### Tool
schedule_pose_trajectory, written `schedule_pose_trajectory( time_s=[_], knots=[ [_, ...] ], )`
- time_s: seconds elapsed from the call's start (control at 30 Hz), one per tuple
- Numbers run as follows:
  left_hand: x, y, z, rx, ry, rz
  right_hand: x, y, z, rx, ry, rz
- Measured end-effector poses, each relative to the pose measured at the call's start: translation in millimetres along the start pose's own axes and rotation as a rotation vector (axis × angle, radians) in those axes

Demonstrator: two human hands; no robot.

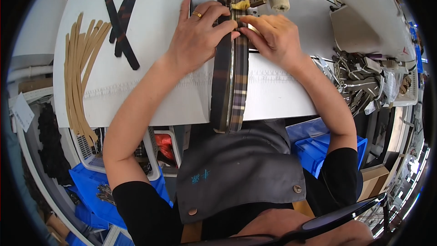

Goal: Sewing fabric and leather straps using an industrial sewing machine.

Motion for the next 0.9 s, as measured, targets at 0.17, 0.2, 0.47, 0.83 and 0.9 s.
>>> schedule_pose_trajectory(
  time_s=[0.17, 0.2, 0.47, 0.83, 0.9],
  knots=[
    [-44.5, -34.3, 53.4, -0.676, -0.027, 0.287, -42.6, 38.1, 40.7, 0.146, 0.039, 0.14],
    [-59.2, -46.7, 63.4, -0.658, 0.025, 0.333, -54.5, 51.4, 48.2, 0.21, 0.074, 0.088],
    [-98.3, -83.0, 63.5, -0.341, 0.047, 0.251, -83.1, 132.5, 27.8, 0.421, 0.132, 0.056],
    [-94.6, -91.9, 56.3, -0.296, 0.005, 0.176, -84.7, 138.4, 24.7, 0.123, 0.006, 0.114],
    [-93.9, -91.8, 57.7, -0.309, -0.013, 0.163, -84.9, 135.0, 29.5, 0.158, -0.013, 0.076]
  ],
)
Point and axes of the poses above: each hand's wrist, its own x-axis towards the middle knuckle, its own z-axis out of the back of the hand, y = z × x, the point moved 3 cm from there along x, towards the middle knuckle, and after that the axes turned 2 degrees about -y, right-handed, at the moved point
